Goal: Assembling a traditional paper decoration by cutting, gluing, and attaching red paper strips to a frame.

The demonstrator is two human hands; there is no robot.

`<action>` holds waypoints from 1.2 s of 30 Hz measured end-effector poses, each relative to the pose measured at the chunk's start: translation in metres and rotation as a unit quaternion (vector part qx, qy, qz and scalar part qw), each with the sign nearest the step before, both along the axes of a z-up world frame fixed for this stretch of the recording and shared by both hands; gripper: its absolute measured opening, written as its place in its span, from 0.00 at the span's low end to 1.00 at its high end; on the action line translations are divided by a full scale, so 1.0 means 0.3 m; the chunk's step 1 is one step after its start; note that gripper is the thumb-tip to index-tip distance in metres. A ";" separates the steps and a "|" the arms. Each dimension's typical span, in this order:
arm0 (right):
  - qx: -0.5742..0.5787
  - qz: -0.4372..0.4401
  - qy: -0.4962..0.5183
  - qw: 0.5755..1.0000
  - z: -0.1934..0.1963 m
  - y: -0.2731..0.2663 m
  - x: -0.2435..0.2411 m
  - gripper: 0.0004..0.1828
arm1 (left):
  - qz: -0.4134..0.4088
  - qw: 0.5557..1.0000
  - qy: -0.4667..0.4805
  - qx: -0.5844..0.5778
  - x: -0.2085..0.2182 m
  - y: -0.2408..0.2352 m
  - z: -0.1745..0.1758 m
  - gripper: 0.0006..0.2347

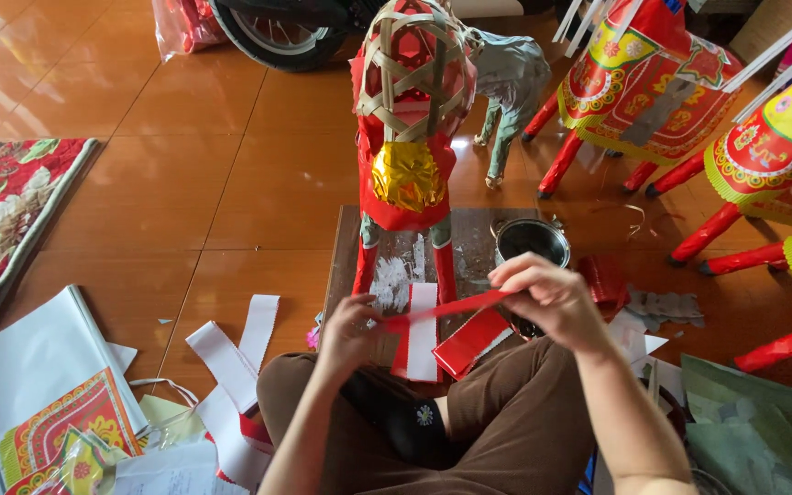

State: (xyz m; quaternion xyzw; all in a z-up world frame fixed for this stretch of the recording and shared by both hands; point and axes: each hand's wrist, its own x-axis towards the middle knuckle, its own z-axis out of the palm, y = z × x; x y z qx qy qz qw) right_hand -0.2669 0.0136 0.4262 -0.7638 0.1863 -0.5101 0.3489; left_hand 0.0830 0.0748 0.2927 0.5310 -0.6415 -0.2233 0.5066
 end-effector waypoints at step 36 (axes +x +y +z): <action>0.327 -0.012 -0.127 0.936 0.639 -0.525 0.187 0.06 | -0.140 0.889 0.423 0.107 0.150 -0.688 1.020 0.11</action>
